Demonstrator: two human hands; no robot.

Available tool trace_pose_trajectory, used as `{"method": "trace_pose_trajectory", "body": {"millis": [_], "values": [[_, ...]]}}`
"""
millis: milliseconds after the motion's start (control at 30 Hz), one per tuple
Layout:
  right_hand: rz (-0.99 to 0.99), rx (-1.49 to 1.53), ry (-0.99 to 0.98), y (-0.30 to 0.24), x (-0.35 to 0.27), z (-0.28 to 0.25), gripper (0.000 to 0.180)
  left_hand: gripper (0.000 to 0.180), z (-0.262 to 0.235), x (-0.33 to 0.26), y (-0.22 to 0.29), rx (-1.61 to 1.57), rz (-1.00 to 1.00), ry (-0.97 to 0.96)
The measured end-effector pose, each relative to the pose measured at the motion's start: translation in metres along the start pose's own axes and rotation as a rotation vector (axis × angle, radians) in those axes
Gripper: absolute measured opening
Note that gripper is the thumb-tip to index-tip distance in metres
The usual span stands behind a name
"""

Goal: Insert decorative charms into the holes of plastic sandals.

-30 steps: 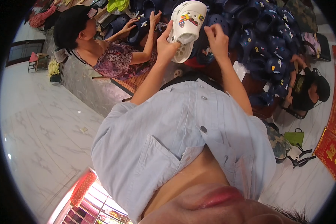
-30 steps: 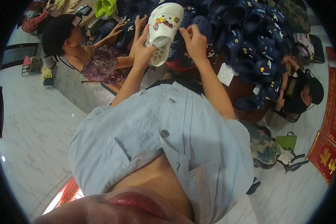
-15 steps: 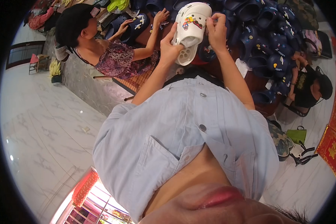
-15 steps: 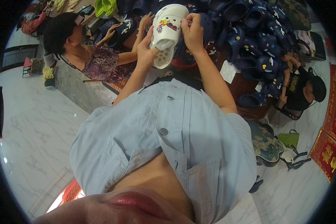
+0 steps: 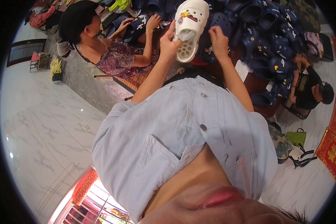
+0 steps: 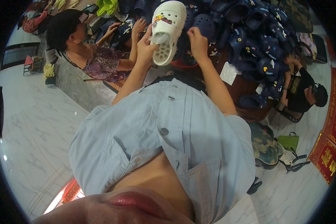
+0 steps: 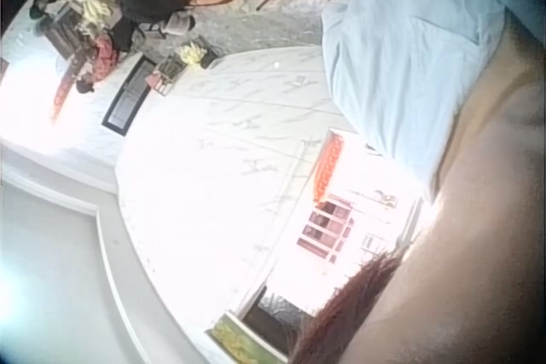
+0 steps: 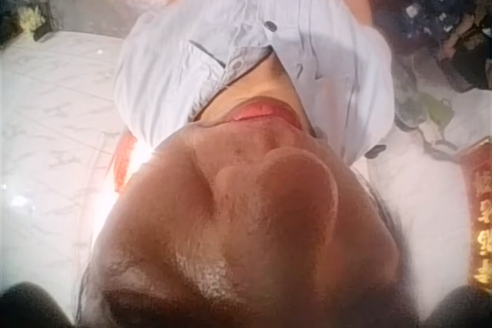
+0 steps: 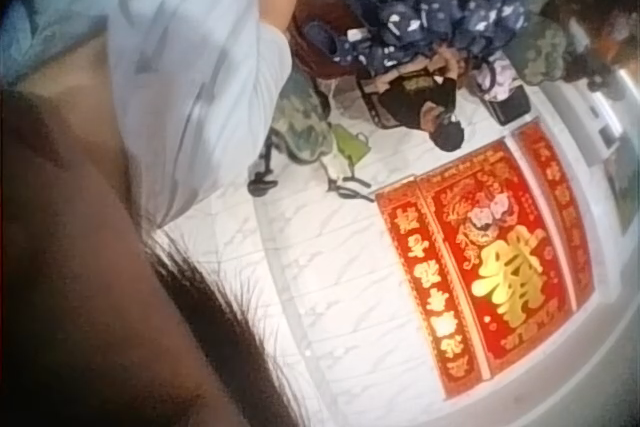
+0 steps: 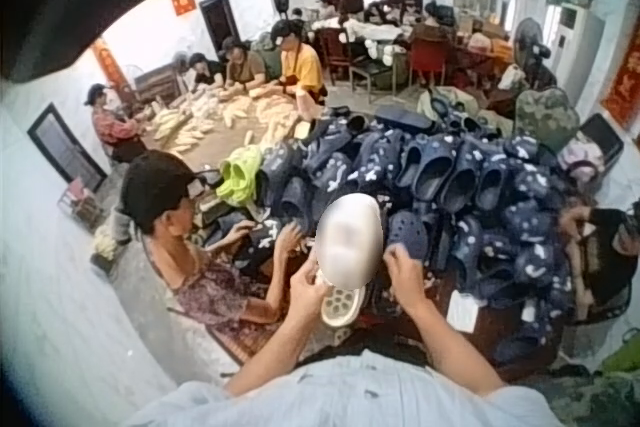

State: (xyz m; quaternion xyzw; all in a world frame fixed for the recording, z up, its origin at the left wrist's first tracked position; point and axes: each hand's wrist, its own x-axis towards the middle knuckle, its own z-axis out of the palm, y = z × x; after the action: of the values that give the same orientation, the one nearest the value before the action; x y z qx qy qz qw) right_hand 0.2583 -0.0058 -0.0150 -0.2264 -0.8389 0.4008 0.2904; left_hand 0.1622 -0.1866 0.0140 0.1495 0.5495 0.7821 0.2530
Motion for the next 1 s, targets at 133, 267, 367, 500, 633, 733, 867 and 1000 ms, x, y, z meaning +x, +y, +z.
{"method": "trace_pose_trajectory", "body": {"millis": [133,267,367,500,633,733,867,1000], "values": [[-0.183,-0.484,-0.147,0.041,-0.026,0.011,0.017,0.083,-0.003,0.006,-0.003,0.138,0.053,0.04],[-0.21,-0.523,-0.161,0.049,-0.024,0.014,0.018,0.082,-0.003,0.011,-0.003,0.229,0.109,0.049],[-0.14,-0.49,-0.106,0.047,-0.018,0.012,0.02,0.083,0.007,0.012,0.006,0.339,0.147,0.051],[-0.019,-0.095,0.01,-0.013,0.003,-0.019,0.034,0.084,0.001,0.016,-0.007,0.542,0.259,0.078],[-0.056,0.091,-0.018,-0.039,0.025,-0.028,0.046,0.083,0.011,0.021,-0.012,0.611,0.335,0.014],[-0.031,0.038,-0.073,-0.032,0.034,-0.035,0.047,0.082,0.018,0.022,-0.008,0.654,0.296,-0.031],[-0.192,-0.219,-0.069,-0.03,0.029,-0.035,0.036,0.081,0.016,0.022,-0.011,0.709,0.301,-0.069],[-0.239,-0.25,0.017,-0.024,0.024,-0.029,0.027,0.082,0.019,0.02,-0.011,0.754,0.306,-0.059]]}}
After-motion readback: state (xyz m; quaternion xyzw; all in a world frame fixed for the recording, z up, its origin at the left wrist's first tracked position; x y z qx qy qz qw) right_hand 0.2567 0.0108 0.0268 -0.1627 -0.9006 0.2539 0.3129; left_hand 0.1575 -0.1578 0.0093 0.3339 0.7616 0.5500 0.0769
